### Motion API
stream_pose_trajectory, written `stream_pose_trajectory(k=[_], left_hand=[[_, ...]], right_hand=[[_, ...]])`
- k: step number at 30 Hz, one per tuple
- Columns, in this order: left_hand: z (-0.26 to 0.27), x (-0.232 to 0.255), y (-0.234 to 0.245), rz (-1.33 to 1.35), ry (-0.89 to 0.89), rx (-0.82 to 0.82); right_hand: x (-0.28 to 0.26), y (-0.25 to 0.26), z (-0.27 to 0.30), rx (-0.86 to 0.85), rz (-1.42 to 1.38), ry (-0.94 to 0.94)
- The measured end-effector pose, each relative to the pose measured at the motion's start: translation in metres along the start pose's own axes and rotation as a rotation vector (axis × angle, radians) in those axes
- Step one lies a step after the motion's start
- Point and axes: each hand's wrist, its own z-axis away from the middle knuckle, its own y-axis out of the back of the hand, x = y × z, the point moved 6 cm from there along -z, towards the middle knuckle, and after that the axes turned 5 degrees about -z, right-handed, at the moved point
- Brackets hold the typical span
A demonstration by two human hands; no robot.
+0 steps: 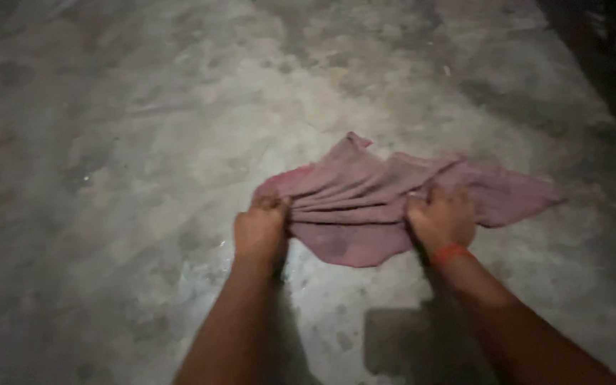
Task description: The person washes a pink cloth by hand in a blue bucket of water, repeatedly submerging, wringing, and squeezing it. After wringing, the person spreads the cloth on the concrete floor and rubs it with both hands to clean the surface.
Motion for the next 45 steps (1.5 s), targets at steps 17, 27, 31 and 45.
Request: stream_pose_trajectory(k=[17,27,31,45], left_hand=[[0.189,-0.269,0.069,-0.269,0.678,-0.24],[0.161,-0.224,0.043,-0.438,0.478,0.278],[0.135,-0.178,0.021,0.009,0.49,0.084],[0.091,-0.185,-0.008,-0.119,0.179,0.086]], right_hand=[[-0.239,-0.015,0.088,-0.645,-0.378,0.56],[-0.254,-0.022,0.104,-0.521,-0.336,0.673],[-0.26,-0.03,0.112,-0.497,-0.316,0.676],[-0.262,-0.011,0.12,-0.437,-0.451,0.752]])
